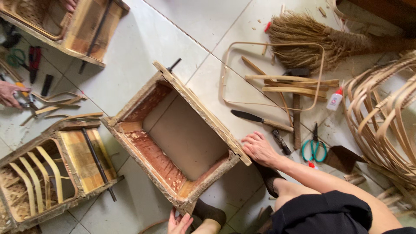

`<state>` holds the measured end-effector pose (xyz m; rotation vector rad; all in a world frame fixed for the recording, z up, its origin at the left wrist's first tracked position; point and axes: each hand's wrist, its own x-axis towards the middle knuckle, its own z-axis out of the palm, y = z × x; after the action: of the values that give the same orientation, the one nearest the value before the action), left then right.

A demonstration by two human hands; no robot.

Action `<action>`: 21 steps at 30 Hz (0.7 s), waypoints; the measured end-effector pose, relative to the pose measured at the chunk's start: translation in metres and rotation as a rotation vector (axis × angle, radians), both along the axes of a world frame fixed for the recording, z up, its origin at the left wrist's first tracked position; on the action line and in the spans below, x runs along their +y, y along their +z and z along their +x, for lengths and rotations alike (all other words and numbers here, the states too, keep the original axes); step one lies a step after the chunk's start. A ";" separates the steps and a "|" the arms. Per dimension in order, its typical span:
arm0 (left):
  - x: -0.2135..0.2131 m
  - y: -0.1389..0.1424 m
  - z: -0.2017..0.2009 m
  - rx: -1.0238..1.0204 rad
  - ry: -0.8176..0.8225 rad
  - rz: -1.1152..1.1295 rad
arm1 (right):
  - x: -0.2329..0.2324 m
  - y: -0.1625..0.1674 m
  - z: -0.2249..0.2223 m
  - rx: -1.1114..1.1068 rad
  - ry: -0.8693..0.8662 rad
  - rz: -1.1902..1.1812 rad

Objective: The person sits on the floor and assembles a rectangular woven basket by fitting a pre-woven body into a wooden mold, then inserting and adjusting a flexible bamboo rim around the top edge. The person repeatedly presses and aligns the rim to secure it within the mold.

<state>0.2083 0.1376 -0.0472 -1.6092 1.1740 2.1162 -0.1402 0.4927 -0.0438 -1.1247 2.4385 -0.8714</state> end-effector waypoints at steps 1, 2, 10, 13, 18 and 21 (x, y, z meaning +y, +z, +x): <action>0.000 0.000 0.000 0.009 0.001 -0.006 | -0.001 0.001 -0.002 0.059 -0.013 -0.158; 0.000 0.000 0.000 0.012 0.007 -0.008 | -0.001 0.001 -0.003 0.087 0.005 -0.175; -0.002 -0.001 0.003 0.001 -0.014 -0.005 | -0.004 0.001 -0.001 0.226 -0.033 -0.190; -0.003 -0.001 0.004 0.021 -0.014 0.005 | -0.004 0.003 -0.001 0.209 0.014 -0.085; -0.001 0.000 0.003 -0.019 0.016 0.017 | -0.005 0.008 -0.002 0.149 -0.006 -0.060; -0.002 -0.005 0.007 0.038 0.000 0.004 | -0.006 0.008 -0.002 0.159 0.007 -0.126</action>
<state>0.2148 0.1360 -0.0521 -1.5736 1.1805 2.1564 -0.1417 0.4870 -0.0358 -1.2918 2.5348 -0.9796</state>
